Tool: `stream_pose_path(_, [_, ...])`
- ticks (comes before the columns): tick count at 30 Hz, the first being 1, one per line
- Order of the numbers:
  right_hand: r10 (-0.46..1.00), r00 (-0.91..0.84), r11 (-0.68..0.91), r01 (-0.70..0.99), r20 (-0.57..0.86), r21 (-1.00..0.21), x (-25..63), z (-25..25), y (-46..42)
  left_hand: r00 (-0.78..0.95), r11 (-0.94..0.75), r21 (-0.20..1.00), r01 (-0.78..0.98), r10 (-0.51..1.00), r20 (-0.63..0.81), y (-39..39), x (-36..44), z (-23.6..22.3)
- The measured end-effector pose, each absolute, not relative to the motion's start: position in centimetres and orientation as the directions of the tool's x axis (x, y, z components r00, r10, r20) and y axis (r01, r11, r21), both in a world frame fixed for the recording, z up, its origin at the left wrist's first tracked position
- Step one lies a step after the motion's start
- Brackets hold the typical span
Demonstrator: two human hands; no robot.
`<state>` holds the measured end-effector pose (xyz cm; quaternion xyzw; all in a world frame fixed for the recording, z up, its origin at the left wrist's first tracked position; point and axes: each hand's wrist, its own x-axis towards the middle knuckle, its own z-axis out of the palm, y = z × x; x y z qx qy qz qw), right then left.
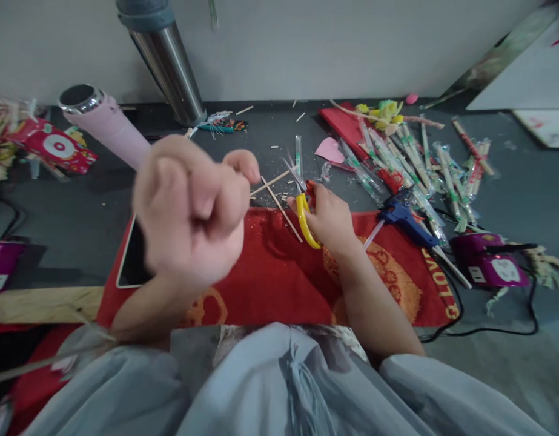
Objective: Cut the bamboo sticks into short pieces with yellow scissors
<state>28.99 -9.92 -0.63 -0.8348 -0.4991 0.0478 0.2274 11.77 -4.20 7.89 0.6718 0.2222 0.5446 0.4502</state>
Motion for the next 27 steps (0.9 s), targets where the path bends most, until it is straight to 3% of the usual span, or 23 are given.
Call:
stream_pose_path(3, [0.853, 0.498, -0.386, 0.804, 0.158, -0.452, 29.1, -0.7, -9.9, 0.184, -0.566, 0.666, -0.486, 0.679, 0.711, -0.3, 15.3, 5.5])
stream_pose_path(6, [0.847, 0.504, -0.384, 0.798, 0.167, -0.465, 29.3, -0.6, -9.9, 0.318, -0.708, 0.693, -0.136, 0.631, 0.708, 2.2, 16.7, 2.5])
stream_pose_path(8, [0.845, 0.507, -0.387, 0.799, 0.170, -0.461, 29.4, -0.5, -9.9, 0.423, -0.825, 0.554, 0.112, 0.544, 0.725, 2.7, 16.7, 1.1])
stream_pose_path(10, [0.845, 0.508, -0.391, 0.799, 0.166, -0.457, 29.4, -0.3, -9.9, 0.545, -0.893, 0.396, 0.214, 0.446, 0.710, 2.5, 16.5, 0.2])
stream_pose_path(12, [0.851, 0.501, -0.385, 0.800, 0.160, -0.460, 29.5, -0.1, -10.0, 0.616, -0.915, 0.314, 0.252, 0.402, 0.678, 2.2, 16.4, -0.3])
stream_pose_path(27, [0.909, 0.404, -0.321, 0.838, 0.107, -0.441, 29.4, 0.9, -10.4, 0.556, -0.902, 0.375, 0.216, 0.429, 0.712, 3.6, 16.3, -1.8])
